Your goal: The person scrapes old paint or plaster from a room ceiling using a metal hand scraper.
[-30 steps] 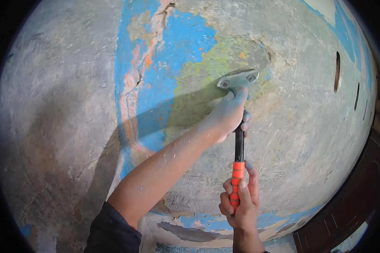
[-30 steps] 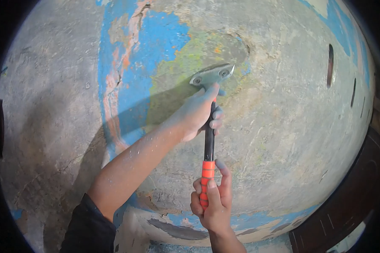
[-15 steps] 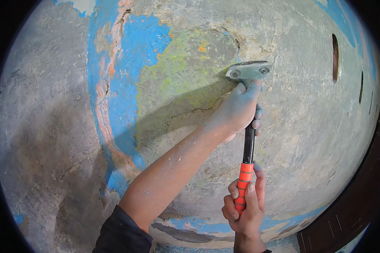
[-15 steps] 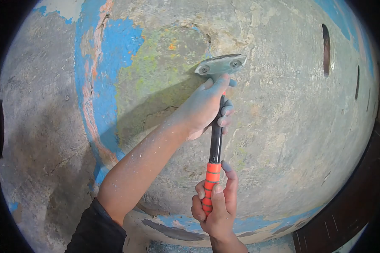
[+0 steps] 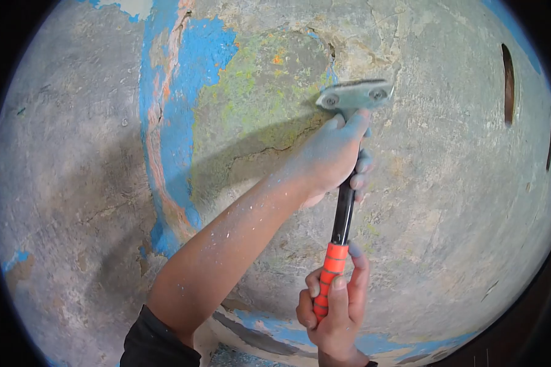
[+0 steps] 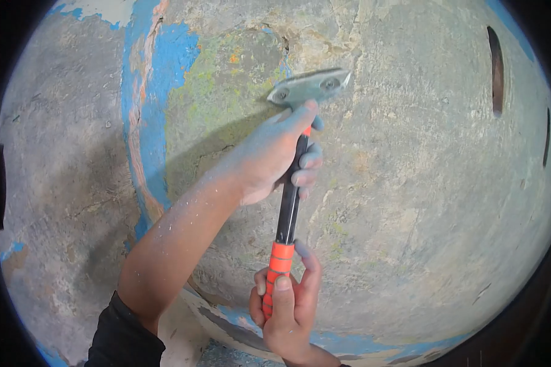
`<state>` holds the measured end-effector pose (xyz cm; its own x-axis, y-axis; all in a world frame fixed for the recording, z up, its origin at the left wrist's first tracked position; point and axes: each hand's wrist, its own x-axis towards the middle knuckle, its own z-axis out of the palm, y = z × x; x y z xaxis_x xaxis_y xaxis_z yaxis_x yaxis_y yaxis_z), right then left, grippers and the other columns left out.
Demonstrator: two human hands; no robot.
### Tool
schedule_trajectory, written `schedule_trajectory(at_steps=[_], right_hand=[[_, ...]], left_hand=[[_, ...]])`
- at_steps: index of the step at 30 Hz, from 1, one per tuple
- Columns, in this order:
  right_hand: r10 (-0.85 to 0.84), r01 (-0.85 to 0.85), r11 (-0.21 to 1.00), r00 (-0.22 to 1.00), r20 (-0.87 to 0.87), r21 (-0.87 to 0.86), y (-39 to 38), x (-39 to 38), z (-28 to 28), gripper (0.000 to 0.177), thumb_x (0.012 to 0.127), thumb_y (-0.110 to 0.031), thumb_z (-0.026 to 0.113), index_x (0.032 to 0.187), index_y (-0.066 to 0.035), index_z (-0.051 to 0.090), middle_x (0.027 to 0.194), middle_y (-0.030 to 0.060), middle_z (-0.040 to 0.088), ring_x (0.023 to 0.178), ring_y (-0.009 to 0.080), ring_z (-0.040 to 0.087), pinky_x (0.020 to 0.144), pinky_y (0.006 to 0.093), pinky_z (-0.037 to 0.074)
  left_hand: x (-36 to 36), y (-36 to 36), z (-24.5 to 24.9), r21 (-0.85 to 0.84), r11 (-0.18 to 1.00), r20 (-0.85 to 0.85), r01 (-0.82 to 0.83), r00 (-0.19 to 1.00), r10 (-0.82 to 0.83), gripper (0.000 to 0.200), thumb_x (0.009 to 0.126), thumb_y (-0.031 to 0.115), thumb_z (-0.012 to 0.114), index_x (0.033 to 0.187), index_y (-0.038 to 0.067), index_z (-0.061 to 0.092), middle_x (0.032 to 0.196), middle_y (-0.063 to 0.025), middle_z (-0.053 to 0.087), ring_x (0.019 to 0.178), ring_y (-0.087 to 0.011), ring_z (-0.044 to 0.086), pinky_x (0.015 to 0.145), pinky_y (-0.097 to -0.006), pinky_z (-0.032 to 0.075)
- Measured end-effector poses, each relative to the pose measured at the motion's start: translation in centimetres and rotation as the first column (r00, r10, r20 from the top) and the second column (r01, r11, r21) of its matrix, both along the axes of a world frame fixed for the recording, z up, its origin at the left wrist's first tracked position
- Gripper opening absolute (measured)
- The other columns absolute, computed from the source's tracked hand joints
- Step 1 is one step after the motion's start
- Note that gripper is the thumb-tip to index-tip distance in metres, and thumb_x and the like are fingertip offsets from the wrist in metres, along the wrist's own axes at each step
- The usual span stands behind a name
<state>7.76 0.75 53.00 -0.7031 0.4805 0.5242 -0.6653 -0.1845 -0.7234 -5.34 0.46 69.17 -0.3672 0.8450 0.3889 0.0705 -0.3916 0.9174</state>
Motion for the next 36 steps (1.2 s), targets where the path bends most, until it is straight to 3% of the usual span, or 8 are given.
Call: schedule_trajectory(at_steps=[19,26,32,36], right_hand=[[0.053,-0.051,0.997,0.998,-0.021,0.066,1.4,-0.5,1.4,0.052,0.103,-0.024,0.040,0.144,-0.012,0.011,0.086,0.0093,0.049,0.046,0.0090,0.043,0.042,0.0218,0.035],[0.020,-0.020,0.999,1.000,0.013,0.051,1.6,0.2,-0.1,0.051,0.103,-0.023,0.039,0.144,-0.012,0.011,0.085,0.0096,0.049,0.045,0.0091,0.042,0.041,0.0219,0.035],[0.015,-0.015,1.000,1.000,0.020,0.009,1.2,0.8,2.4,0.050,0.102,-0.022,0.039,0.145,-0.012,0.015,0.084,0.0097,0.048,0.043,0.0086,0.040,0.039,0.0209,0.033],[-0.096,0.096,0.995,0.994,0.049,0.009,-0.1,0.8,1.7,0.053,0.101,-0.022,0.042,0.146,-0.014,0.014,0.082,0.0104,0.048,0.042,0.0080,0.038,0.038,0.0210,0.031]], left_hand=[[0.0,0.3,1.9,0.016,0.998,-0.055,-0.068,0.996,0.068,0.048,0.099,0.054,0.042,0.110,0.008,0.047,0.064,0.0024,0.044,0.049,-0.0103,0.045,0.053,-0.0345,0.045],[-0.4,0.3,0.1,0.005,0.999,-0.040,0.042,0.998,-0.042,0.051,0.099,0.054,0.041,0.111,0.005,0.049,0.064,0.0025,0.045,0.049,-0.0103,0.044,0.054,-0.0344,0.045],[-1.0,0.8,1.2,0.073,0.991,0.004,0.111,0.994,-0.111,0.053,0.098,0.055,0.041,0.114,0.005,0.049,0.064,0.0022,0.045,0.050,-0.0107,0.045,0.053,-0.0344,0.046],[-1.2,0.4,0.6,0.094,0.973,0.021,0.210,0.977,-0.213,0.053,0.099,0.055,0.041,0.115,0.005,0.048,0.064,0.0017,0.045,0.050,-0.0113,0.045,0.054,-0.0355,0.045]])
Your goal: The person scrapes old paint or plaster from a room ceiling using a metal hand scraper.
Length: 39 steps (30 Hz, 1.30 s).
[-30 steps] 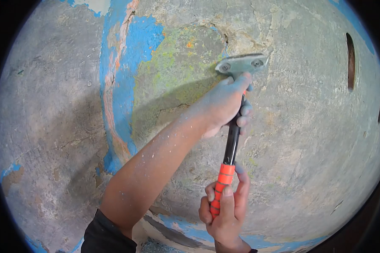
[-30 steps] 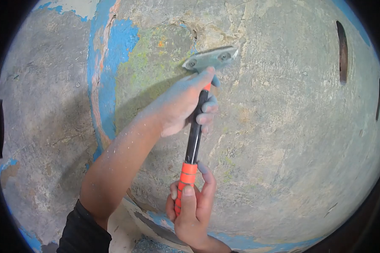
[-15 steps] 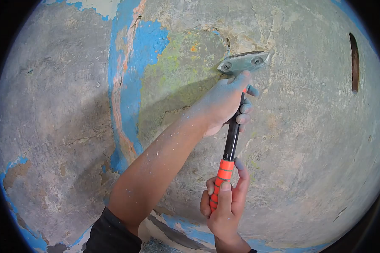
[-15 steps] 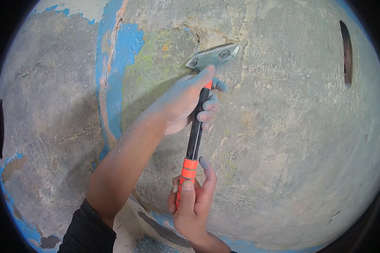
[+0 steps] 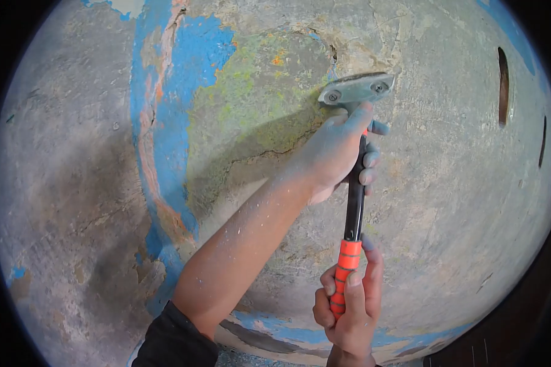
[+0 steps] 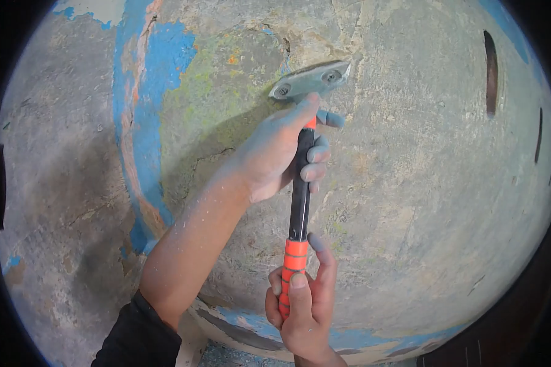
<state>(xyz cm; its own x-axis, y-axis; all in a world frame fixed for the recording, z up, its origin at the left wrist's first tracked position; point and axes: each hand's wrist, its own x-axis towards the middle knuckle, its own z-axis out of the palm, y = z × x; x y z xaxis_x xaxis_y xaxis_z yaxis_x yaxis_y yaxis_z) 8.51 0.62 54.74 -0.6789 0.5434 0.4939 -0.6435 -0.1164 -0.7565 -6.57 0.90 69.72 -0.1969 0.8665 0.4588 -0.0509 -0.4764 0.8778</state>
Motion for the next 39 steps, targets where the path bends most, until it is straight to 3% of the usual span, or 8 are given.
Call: schedule_trajectory(at_steps=[3,6,13,19,28,31,34,39], right_hand=[[-0.116,0.117,0.992,0.993,0.031,-0.044,-2.0,-0.4,-0.1,0.051,0.101,-0.024,0.043,0.147,-0.015,0.022,0.079,0.0095,0.047,0.037,0.0069,0.034,0.032,0.0209,0.024],[-0.078,0.085,0.989,0.995,0.057,-0.125,-3.3,0.3,1.8,0.053,0.101,-0.024,0.042,0.147,-0.015,0.017,0.082,0.0127,0.049,0.043,0.0074,0.036,0.037,0.0207,0.030],[-0.221,0.223,0.963,0.975,0.027,-0.152,-6.6,-0.9,1.4,0.051,0.101,-0.022,0.039,0.147,-0.014,0.019,0.082,0.0124,0.049,0.040,0.0064,0.031,0.036,0.0202,0.027],[-0.293,0.292,0.950,0.956,0.010,-0.112,-7.6,-1.3,3.4,0.047,0.102,-0.022,0.037,0.146,-0.013,0.023,0.080,0.0101,0.048,0.040,0.0058,0.035,0.034,0.0199,0.026],[-0.245,0.241,0.961,0.969,-0.012,-0.137,-8.2,-1.0,2.1,0.045,0.103,-0.021,0.035,0.146,-0.015,0.024,0.082,0.0092,0.049,0.041,0.0053,0.036,0.034,0.0189,0.026],[-0.164,0.154,0.976,0.985,-0.049,-0.157,-7.5,-0.3,2.9,0.045,0.103,-0.021,0.035,0.147,-0.016,0.025,0.082,0.0088,0.048,0.040,0.0051,0.035,0.034,0.0189,0.026],[-0.153,0.143,0.975,0.987,-0.048,-0.171,-6.5,-0.3,2.8,0.045,0.103,-0.022,0.035,0.147,-0.017,0.025,0.083,0.0087,0.048,0.040,0.0048,0.034,0.034,0.0189,0.025],[-0.172,0.167,0.976,0.985,-0.026,-0.143,-7.4,0.2,2.3,0.045,0.104,-0.022,0.035,0.147,-0.017,0.025,0.083,0.0078,0.048,0.041,0.0046,0.035,0.034,0.0188,0.026]], left_hand=[[-0.4,-0.4,-0.5,-0.016,0.997,0.034,0.076,0.997,-0.075,0.052,0.099,0.054,0.041,0.116,0.005,0.047,0.065,0.0014,0.045,0.051,-0.0121,0.045,0.055,-0.0369,0.044],[-0.9,-0.4,0.3,0.009,0.994,0.025,0.111,0.993,-0.112,0.050,0.099,0.052,0.041,0.116,0.006,0.046,0.065,0.0012,0.044,0.052,-0.0128,0.046,0.057,-0.0379,0.045],[-1.2,-1.2,-0.6,0.009,0.974,0.066,0.224,0.972,-0.224,0.045,0.100,0.049,0.040,0.115,0.006,0.045,0.066,0.0007,0.044,0.053,-0.0139,0.046,0.059,-0.0381,0.044],[-1.1,-0.8,0.9,0.058,0.964,0.089,0.260,0.960,-0.264,0.042,0.101,0.047,0.038,0.112,0.006,0.045,0.066,0.0016,0.043,0.052,-0.0118,0.043,0.059,-0.0348,0.043],[-0.6,-1.9,0.0,-0.017,0.976,0.093,0.218,0.972,-0.216,0.040,0.102,0.046,0.037,0.111,0.008,0.044,0.065,0.0016,0.044,0.052,-0.0115,0.043,0.059,-0.0346,0.043],[-0.7,-1.0,0.7,0.020,0.971,0.097,0.237,0.967,-0.237,0.039,0.102,0.046,0.038,0.111,0.008,0.044,0.065,0.0010,0.044,0.052,-0.0121,0.044,0.058,-0.0352,0.043],[-0.4,-0.7,0.8,0.060,0.981,0.088,0.186,0.978,-0.191,0.038,0.102,0.045,0.038,0.110,0.008,0.044,0.066,0.0007,0.044,0.052,-0.0126,0.044,0.058,-0.0356,0.044],[-0.3,-0.9,-0.3,0.058,0.964,0.117,0.259,0.957,-0.264,0.037,0.102,0.045,0.038,0.111,0.009,0.045,0.066,0.0013,0.044,0.053,-0.0117,0.044,0.057,-0.0344,0.043]])
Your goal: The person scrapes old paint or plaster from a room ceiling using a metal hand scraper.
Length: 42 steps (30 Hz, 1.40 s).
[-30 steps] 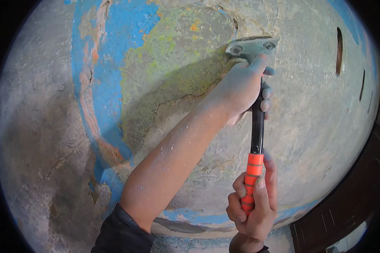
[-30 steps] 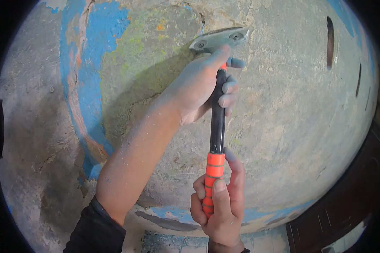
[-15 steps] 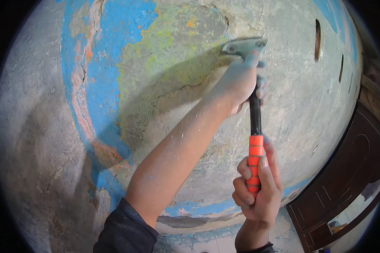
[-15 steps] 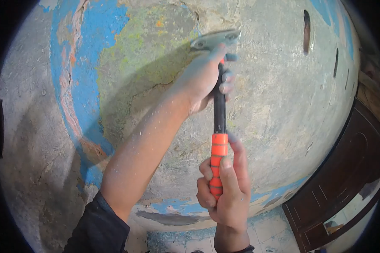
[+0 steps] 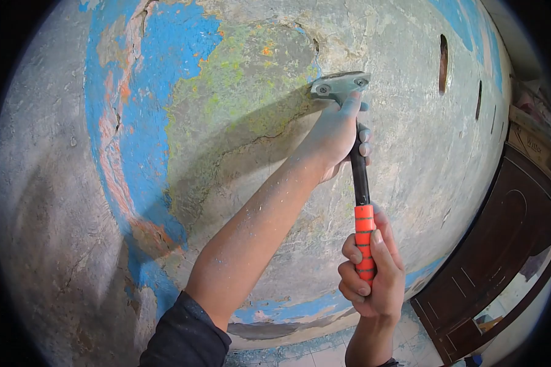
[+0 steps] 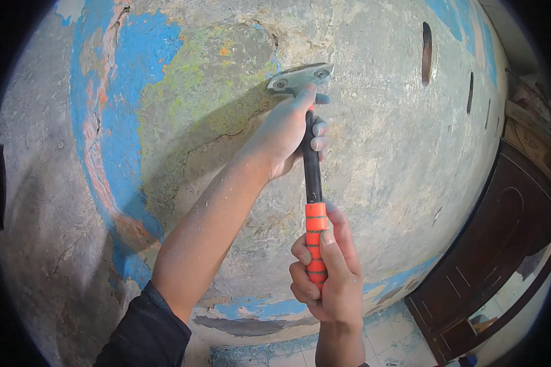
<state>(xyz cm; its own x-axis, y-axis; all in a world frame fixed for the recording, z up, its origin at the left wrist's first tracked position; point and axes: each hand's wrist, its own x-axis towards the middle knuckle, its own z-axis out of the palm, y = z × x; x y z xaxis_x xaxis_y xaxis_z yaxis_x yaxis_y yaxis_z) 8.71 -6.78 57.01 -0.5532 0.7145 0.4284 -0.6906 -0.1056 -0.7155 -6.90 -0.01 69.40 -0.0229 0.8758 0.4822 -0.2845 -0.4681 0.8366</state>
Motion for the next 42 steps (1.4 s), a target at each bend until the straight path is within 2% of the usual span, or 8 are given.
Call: schedule_trajectory(at_steps=[7,13,16,25,28,32,35,42], right_hand=[[-0.144,0.137,0.988,0.983,0.110,0.066,-0.2,-0.8,1.4,0.045,0.103,-0.024,0.037,0.146,-0.017,0.025,0.082,0.0072,0.048,0.040,0.0047,0.034,0.035,0.0197,0.026],[-0.075,0.074,0.997,0.994,0.078,0.016,-0.5,-0.7,-0.2,0.044,0.104,-0.023,0.036,0.146,-0.016,0.026,0.081,0.0064,0.048,0.041,0.0045,0.034,0.034,0.0193,0.025],[-0.060,0.059,0.998,0.996,0.058,0.019,0.0,-1.0,1.4,0.044,0.104,-0.023,0.035,0.146,-0.017,0.027,0.081,0.0067,0.048,0.040,0.0050,0.034,0.034,0.0192,0.024],[-0.033,0.033,0.999,0.999,0.015,0.012,-0.5,-1.6,-0.7,0.044,0.104,-0.026,0.035,0.147,-0.018,0.026,0.081,0.0056,0.047,0.041,0.0045,0.034,0.034,0.0188,0.025],[-0.114,0.110,0.992,0.992,0.056,0.066,-0.6,-2.8,1.0,0.045,0.104,-0.026,0.036,0.147,-0.018,0.025,0.081,0.0061,0.047,0.041,0.0051,0.034,0.034,0.0191,0.025],[-0.094,0.092,0.995,0.994,0.063,0.031,-0.8,-2.2,0.6,0.046,0.104,-0.027,0.037,0.147,-0.017,0.025,0.080,0.0057,0.047,0.041,0.0049,0.034,0.034,0.0196,0.025],[-0.055,0.056,0.998,0.997,0.061,-0.007,-1.4,-1.6,-0.5,0.045,0.104,-0.027,0.037,0.147,-0.017,0.025,0.080,0.0052,0.047,0.041,0.0047,0.034,0.034,0.0196,0.024],[-0.045,0.045,0.999,0.998,0.041,0.007,-0.6,-1.7,1.7,0.044,0.104,-0.027,0.036,0.146,-0.018,0.027,0.080,0.0051,0.047,0.041,0.0047,0.034,0.034,0.0188,0.024]], left_hand=[[-0.3,0.1,0.9,0.049,0.997,0.048,0.053,0.997,-0.056,0.037,0.101,0.047,0.039,0.111,0.011,0.045,0.066,0.0022,0.042,0.052,-0.0112,0.042,0.057,-0.0331,0.041],[-0.3,-0.9,-0.3,-0.045,0.998,0.063,0.033,0.998,-0.030,0.036,0.101,0.046,0.040,0.111,0.012,0.045,0.067,0.0014,0.043,0.052,-0.0113,0.043,0.058,-0.0328,0.042],[-0.8,0.1,1.0,0.042,0.999,0.023,0.025,0.999,-0.026,0.035,0.101,0.046,0.040,0.111,0.012,0.045,0.067,0.0014,0.044,0.053,-0.0114,0.044,0.058,-0.0333,0.041],[-1.0,-0.8,-0.1,-0.044,0.999,-0.029,-0.023,0.999,0.022,0.036,0.101,0.046,0.039,0.112,0.012,0.043,0.068,0.0009,0.044,0.053,-0.0107,0.045,0.059,-0.0344,0.044],[-1.4,-0.4,1.5,0.020,1.000,-0.040,-0.019,0.999,0.020,0.036,0.101,0.046,0.039,0.111,0.012,0.043,0.068,0.0010,0.044,0.053,-0.0104,0.045,0.058,-0.0338,0.043],[-1.5,0.2,0.7,0.049,0.999,-0.020,0.013,1.000,-0.012,0.035,0.101,0.045,0.040,0.112,0.012,0.043,0.067,0.0008,0.044,0.053,-0.0115,0.045,0.058,-0.0341,0.042],[-1.1,-0.8,-0.9,-0.035,0.999,-0.011,0.017,1.000,-0.017,0.035,0.101,0.045,0.039,0.112,0.012,0.043,0.066,0.0009,0.044,0.053,-0.0126,0.045,0.058,-0.0344,0.042],[-1.4,0.3,2.0,0.009,1.000,-0.010,-0.018,1.000,0.018,0.034,0.101,0.045,0.040,0.112,0.013,0.044,0.067,0.0000,0.046,0.053,-0.0132,0.046,0.058,-0.0351,0.043]])
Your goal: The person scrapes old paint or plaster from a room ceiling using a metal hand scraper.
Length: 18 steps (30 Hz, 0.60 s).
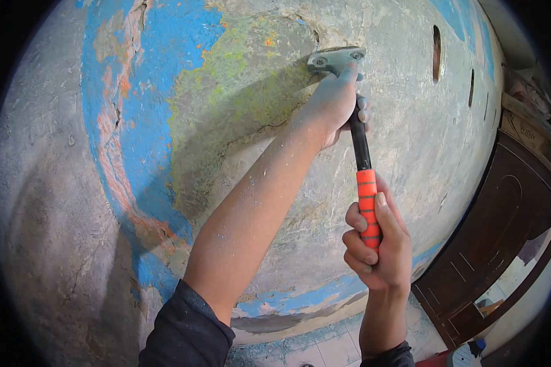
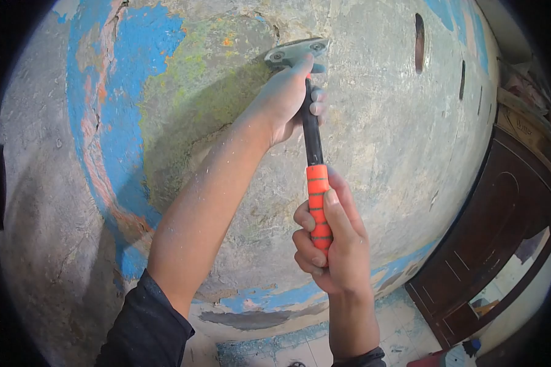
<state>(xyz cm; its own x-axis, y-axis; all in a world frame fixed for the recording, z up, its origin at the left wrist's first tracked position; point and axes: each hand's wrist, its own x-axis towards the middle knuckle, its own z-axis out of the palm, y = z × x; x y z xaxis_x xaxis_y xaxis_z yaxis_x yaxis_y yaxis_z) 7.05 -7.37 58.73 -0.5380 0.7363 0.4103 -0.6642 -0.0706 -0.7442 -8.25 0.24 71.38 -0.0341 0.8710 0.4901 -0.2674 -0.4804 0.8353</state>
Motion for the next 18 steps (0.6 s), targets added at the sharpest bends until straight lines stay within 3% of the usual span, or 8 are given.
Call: schedule_trajectory(at_steps=[6,15,18], right_hand=[[0.030,-0.030,0.999,1.000,0.000,-0.042,-0.8,0.1,-2.2,0.044,0.104,-0.028,0.036,0.146,-0.019,0.027,0.080,0.0049,0.047,0.041,0.0049,0.034,0.033,0.0186,0.024],[0.057,-0.056,0.998,0.998,-0.018,0.005,0.4,-0.3,0.4,0.041,0.104,-0.029,0.036,0.144,-0.020,0.029,0.079,0.0050,0.047,0.040,0.0052,0.034,0.033,0.0187,0.025],[0.099,-0.100,0.995,0.995,-0.011,-0.021,1.1,-0.5,-2.6,0.042,0.104,-0.032,0.038,0.143,-0.019,0.031,0.079,0.0056,0.047,0.040,0.0067,0.035,0.033,0.0198,0.027]], left_hand=[[0.0,-1.2,-2.8,-0.048,0.999,0.005,-0.007,1.000,0.007,0.035,0.101,0.045,0.039,0.112,0.012,0.044,0.067,0.0003,0.046,0.052,-0.0130,0.045,0.059,-0.0355,0.044],[-0.1,-1.1,0.6,-0.001,0.999,-0.016,-0.038,0.999,0.038,0.036,0.101,0.045,0.040,0.111,0.011,0.043,0.071,-0.0013,0.046,0.053,-0.0123,0.046,0.059,-0.0351,0.045],[-0.6,-0.5,-2.4,0.000,0.998,-0.038,-0.064,0.997,0.064,0.038,0.099,0.049,0.043,0.108,0.012,0.042,0.066,-0.0004,0.046,0.050,-0.0124,0.048,0.053,-0.0347,0.045]])
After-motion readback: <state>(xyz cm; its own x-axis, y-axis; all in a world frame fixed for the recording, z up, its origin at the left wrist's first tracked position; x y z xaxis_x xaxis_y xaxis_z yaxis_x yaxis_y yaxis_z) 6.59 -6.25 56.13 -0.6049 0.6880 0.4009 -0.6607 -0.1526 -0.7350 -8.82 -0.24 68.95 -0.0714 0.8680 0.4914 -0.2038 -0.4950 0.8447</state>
